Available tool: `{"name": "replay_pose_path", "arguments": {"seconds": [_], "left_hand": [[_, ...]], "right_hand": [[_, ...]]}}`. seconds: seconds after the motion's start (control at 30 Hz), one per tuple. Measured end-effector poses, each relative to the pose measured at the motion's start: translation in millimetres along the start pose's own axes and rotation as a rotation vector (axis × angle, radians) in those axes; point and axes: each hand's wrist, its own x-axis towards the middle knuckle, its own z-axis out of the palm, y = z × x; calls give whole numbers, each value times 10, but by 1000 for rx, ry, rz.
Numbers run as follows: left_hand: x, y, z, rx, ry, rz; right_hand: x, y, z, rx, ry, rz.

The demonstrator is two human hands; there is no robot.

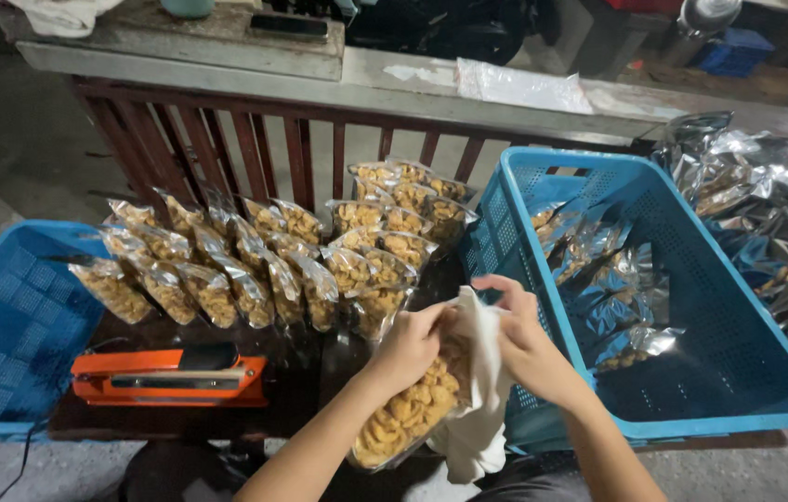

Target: The person sits on the floor and repeatedly wipes sealed snack packs with a white cloth. They pick up each pack, wipe its surface, and place it into a blue basket. The task continues with multiple packs handled one at a time.

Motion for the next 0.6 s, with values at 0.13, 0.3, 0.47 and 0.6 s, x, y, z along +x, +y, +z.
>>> {"name": "replay_pose_path", "arguments": {"seconds": [0.13,0.3,0.47,0.6], "left_hand": [[19,-99,111,-20,35,27],[238,-286,-63,-10,147,-19],[240,-325,-254,82,174,-51],[158,-237,-242,40,193,56]], "right_hand": [[86,-121,201,-132,155,10],[26,-85,148,-211,118,29],[-107,106,63,-253,69,0],[-160,295,58,-9,218,-7]]}}
